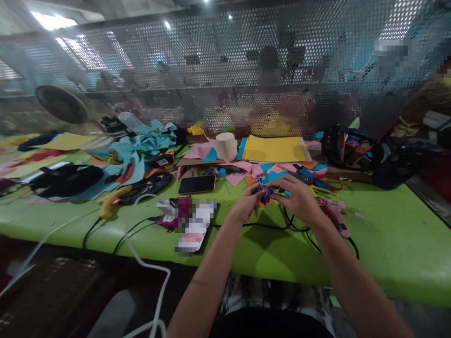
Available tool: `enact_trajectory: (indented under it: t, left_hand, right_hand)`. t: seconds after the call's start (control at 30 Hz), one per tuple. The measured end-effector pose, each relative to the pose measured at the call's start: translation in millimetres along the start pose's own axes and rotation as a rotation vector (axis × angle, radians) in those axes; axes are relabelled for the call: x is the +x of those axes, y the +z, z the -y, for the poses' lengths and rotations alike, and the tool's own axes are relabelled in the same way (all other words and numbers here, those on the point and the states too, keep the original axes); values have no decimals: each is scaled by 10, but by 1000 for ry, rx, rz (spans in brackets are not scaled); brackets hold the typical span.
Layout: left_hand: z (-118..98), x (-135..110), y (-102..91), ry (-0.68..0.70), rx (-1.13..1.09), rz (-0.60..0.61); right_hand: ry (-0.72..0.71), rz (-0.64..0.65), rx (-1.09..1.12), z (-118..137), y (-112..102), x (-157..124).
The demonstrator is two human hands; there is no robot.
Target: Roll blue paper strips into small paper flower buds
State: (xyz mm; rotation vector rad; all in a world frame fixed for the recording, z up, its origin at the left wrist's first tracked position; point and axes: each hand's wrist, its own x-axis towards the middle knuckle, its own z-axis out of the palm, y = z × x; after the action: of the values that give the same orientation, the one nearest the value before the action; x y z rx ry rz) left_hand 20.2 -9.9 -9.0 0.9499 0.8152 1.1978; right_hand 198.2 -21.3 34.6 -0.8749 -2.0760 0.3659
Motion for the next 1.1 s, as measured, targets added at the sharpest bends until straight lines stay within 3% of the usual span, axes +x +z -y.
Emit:
enact_trajectory:
  t: [0.2,0.37,0.7,0.9,1.1]
  left_hand:
    - [16,-10,-53,-41,17,65]
    - [6,-26,-55,-65,18,52]
    - [-30,-46,10,-145,-149,-46]
    - [-91,-72,34,-132,-145,27]
    - [-125,-95,68,-86,-101,49]
  right_hand:
    - [-3,61,-60,-11,14,-5]
    - [7,73,-110,16,18,-6]
    - [67,39,-76,19,34,4]
    - [134,-14,111,-27,54,5]
    - [133,-82,137,-57,72,6]
